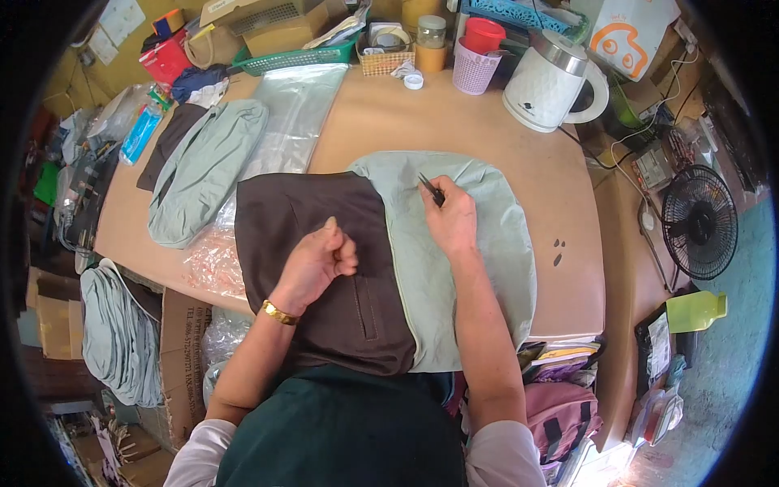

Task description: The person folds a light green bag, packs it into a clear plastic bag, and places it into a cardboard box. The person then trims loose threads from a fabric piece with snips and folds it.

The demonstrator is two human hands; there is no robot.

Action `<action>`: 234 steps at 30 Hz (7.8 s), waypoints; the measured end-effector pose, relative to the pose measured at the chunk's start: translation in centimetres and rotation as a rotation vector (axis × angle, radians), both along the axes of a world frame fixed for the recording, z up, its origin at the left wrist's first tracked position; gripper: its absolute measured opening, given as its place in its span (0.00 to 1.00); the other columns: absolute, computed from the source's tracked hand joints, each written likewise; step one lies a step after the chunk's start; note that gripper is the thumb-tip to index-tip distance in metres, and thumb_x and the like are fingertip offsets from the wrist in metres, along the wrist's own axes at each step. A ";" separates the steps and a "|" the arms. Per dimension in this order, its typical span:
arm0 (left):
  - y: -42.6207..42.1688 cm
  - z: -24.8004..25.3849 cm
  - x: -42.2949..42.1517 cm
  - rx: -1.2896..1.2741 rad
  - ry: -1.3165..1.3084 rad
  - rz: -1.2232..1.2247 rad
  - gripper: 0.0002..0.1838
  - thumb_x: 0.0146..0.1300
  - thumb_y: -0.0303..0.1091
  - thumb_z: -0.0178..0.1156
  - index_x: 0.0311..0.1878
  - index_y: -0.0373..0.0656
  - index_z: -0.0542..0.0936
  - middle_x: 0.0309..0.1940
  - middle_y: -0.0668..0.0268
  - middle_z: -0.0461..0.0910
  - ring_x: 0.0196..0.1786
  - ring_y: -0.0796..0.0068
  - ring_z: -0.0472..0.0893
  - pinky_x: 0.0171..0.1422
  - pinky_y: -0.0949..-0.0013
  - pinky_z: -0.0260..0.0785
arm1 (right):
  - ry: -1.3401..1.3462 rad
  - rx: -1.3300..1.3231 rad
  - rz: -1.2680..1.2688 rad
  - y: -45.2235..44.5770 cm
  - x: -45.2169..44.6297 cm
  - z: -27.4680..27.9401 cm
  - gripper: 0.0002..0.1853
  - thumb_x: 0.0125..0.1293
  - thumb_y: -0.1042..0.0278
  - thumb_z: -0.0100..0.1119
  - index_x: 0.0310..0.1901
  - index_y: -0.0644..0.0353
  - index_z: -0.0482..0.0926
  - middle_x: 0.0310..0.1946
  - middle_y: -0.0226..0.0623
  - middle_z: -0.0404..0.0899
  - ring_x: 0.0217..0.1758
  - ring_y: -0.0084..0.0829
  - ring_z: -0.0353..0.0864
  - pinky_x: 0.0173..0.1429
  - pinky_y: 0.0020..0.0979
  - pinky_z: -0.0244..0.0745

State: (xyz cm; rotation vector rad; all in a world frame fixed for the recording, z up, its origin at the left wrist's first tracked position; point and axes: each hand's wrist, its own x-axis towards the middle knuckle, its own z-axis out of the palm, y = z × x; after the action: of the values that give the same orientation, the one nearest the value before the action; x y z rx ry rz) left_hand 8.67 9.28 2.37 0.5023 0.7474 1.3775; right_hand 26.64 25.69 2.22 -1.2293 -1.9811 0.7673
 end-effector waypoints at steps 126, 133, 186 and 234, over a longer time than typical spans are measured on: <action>-7.3 6.5 -9.2 0.212 1.574 0.993 0.23 0.65 0.31 0.59 0.62 0.37 0.71 0.71 0.53 0.62 0.68 0.60 0.68 0.73 0.59 0.56 | -0.301 0.140 -0.016 -1.8 3.5 -0.1 0.12 0.61 0.67 0.64 0.44 0.55 0.73 0.31 0.44 0.83 0.36 0.50 0.83 0.40 0.47 0.74; -4.6 2.3 1.5 0.234 2.082 -0.044 0.36 0.63 0.54 0.57 0.70 0.45 0.67 0.75 0.55 0.56 0.78 0.48 0.50 0.75 0.34 0.39 | -0.330 0.283 0.014 -0.7 6.3 -1.0 0.11 0.60 0.71 0.63 0.43 0.53 0.74 0.30 0.44 0.82 0.35 0.51 0.83 0.38 0.47 0.75; -4.2 9.7 -3.8 0.143 0.646 0.350 0.10 0.67 0.35 0.63 0.45 0.39 0.85 0.33 0.77 0.77 0.27 0.89 0.68 0.29 0.80 0.60 | 0.392 0.145 0.355 -9.8 -3.7 9.5 0.12 0.57 0.76 0.69 0.29 0.65 0.71 0.21 0.35 0.71 0.25 0.26 0.69 0.31 0.28 0.66; -4.7 11.1 -0.1 0.240 0.413 0.445 0.11 0.74 0.36 0.53 0.40 0.37 0.69 0.39 0.59 0.80 0.40 0.75 0.83 0.48 0.71 0.81 | -0.013 0.681 0.274 -14.9 -3.6 15.9 0.16 0.50 0.73 0.71 0.37 0.57 0.72 0.32 0.34 0.74 0.27 0.38 0.77 0.33 0.37 0.70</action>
State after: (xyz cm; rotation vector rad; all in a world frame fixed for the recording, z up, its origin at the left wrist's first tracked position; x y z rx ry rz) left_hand 8.60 4.56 13.48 0.8637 1.0798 1.8175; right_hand 23.00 10.84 18.13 -0.5705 -2.1797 0.1599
